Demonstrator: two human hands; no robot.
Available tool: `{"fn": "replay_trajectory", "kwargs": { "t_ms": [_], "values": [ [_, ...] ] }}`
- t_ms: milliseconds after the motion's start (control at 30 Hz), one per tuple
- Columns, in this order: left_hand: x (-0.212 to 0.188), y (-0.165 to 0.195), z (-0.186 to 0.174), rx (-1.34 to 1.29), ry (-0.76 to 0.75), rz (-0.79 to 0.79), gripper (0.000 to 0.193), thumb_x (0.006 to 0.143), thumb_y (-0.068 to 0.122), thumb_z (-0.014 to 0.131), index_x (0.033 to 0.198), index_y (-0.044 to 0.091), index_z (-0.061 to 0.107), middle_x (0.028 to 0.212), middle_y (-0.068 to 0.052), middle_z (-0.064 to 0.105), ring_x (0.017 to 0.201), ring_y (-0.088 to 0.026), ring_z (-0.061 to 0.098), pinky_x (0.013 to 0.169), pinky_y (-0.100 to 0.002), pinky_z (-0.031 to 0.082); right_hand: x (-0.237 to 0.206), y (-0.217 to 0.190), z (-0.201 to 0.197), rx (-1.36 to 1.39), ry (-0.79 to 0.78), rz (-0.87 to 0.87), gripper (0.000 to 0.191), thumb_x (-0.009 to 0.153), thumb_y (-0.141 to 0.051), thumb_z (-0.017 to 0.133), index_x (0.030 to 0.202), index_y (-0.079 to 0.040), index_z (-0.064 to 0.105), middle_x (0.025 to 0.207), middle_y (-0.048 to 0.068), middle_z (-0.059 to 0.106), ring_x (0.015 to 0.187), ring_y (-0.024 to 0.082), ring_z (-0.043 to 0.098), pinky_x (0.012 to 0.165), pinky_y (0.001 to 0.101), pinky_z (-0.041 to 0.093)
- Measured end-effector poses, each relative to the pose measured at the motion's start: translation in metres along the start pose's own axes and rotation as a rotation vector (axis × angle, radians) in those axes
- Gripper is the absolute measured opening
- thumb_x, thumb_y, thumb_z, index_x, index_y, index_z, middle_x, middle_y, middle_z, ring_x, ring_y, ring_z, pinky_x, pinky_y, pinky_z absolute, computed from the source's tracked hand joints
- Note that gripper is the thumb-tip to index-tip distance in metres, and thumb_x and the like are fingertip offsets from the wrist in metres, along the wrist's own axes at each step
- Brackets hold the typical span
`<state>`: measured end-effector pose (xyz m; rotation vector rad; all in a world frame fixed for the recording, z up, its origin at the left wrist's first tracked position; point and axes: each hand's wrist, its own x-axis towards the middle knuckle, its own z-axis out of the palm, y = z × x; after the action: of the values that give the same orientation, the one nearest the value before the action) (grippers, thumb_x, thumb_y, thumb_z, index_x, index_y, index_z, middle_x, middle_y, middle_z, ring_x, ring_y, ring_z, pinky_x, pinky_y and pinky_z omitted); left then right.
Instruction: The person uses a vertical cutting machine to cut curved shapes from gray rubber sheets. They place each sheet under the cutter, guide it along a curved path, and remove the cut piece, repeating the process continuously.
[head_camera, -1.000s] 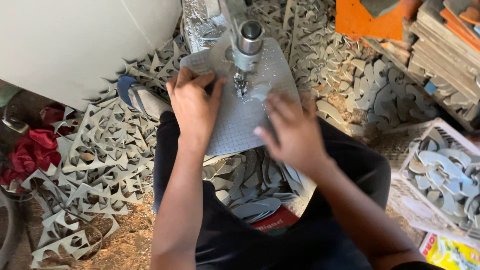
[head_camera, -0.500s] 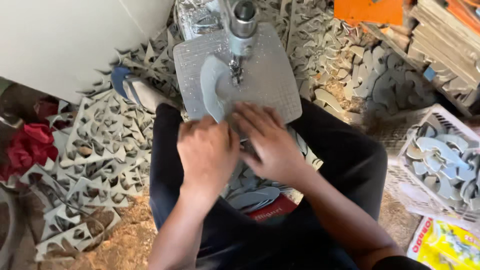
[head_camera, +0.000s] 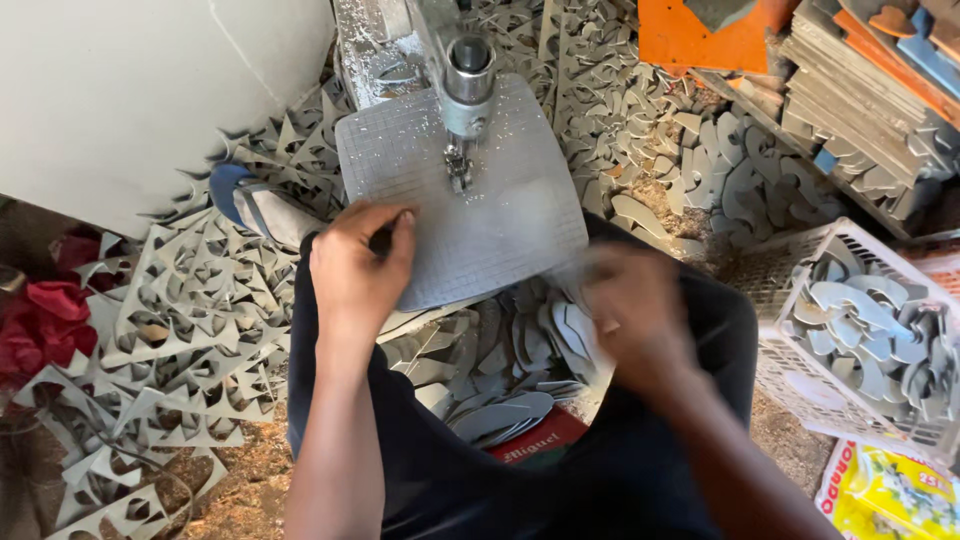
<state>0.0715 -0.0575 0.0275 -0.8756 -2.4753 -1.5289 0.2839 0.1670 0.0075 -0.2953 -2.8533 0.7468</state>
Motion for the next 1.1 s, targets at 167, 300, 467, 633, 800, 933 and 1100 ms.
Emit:
{"fn": "replay_trajectory", "kwargs": {
  "t_ms": [167,300,467,633,800,933,1100],
  "values": [
    [0.003,-0.006,0.016,0.044,0.084,0.001,0.010,0.094,0.012,0.072,0.101,0.010,0.078,0.098,-0.007,0.076,0.079,-0.026,0.074,0.070,-0.034,0.056,-0.015,0.085,-0.054,-0.477,0.610,0.080,0.028,0.081,-0.012,0.079,0.101,0.002,0.064,0.106,0.025,0.068,0.092,0.039,0.067,0.080,0.0437,0.056],
    [0.003,-0.005,0.029,0.186,0.138,0.076,0.009,0.092,0.012,0.074,0.099,0.012,0.079,0.088,-0.004,0.072,0.074,-0.026,0.070,0.072,-0.037,0.053,-0.011,0.106,-0.011,-0.084,0.271,0.598,0.025,0.089,-0.018,0.081,0.106,-0.002,0.072,0.099,0.016,0.072,0.084,0.029,0.073,0.072,0.0413,0.058],
    [0.003,-0.007,0.039,0.224,0.131,0.126,0.010,0.091,0.010,0.073,0.100,0.013,0.078,0.080,-0.002,0.067,0.071,-0.024,0.066,0.072,-0.039,0.048,-0.001,0.064,0.128,-0.046,-0.650,0.416,0.035,0.082,-0.021,0.068,0.116,-0.014,0.069,0.110,0.017,0.069,0.101,0.039,0.066,0.083,0.0510,0.054],
    [0.005,-0.011,0.040,0.238,0.154,0.130,0.009,0.092,0.009,0.073,0.100,0.012,0.077,0.080,-0.002,0.066,0.072,-0.024,0.066,0.071,-0.038,0.046,-0.008,0.014,0.192,-0.054,-0.779,0.129,0.055,0.083,-0.022,0.066,0.134,-0.003,0.058,0.137,0.024,0.059,0.121,0.042,0.060,0.101,0.0516,0.050],
    [0.007,-0.015,0.037,0.185,0.170,0.115,0.009,0.093,0.009,0.074,0.101,0.012,0.077,0.080,-0.002,0.066,0.072,-0.023,0.066,0.071,-0.038,0.046,0.018,-0.013,0.211,-0.103,-0.502,-0.057,0.075,0.077,-0.019,0.074,0.146,-0.005,0.048,0.157,0.027,0.034,0.138,0.049,0.041,0.102,0.0580,0.045],
    [0.009,-0.017,0.037,0.155,0.163,0.094,0.011,0.091,0.009,0.074,0.101,0.012,0.077,0.081,-0.002,0.067,0.070,-0.022,0.066,0.071,-0.037,0.046,0.034,-0.016,0.232,-0.239,-0.672,-0.114,0.085,0.071,-0.017,0.077,0.149,-0.014,0.043,0.157,0.027,0.028,0.144,0.048,0.032,0.107,0.0577,0.040],
    [0.012,-0.020,0.035,0.168,0.170,0.119,0.010,0.091,0.009,0.074,0.100,0.012,0.077,0.082,-0.001,0.068,0.071,-0.020,0.066,0.072,-0.036,0.046,0.016,-0.014,0.245,-0.337,-0.661,-0.117,0.064,0.086,-0.014,0.067,0.148,-0.023,0.053,0.160,0.020,0.038,0.140,0.042,0.041,0.112,0.0614,0.038]
  ]
}}
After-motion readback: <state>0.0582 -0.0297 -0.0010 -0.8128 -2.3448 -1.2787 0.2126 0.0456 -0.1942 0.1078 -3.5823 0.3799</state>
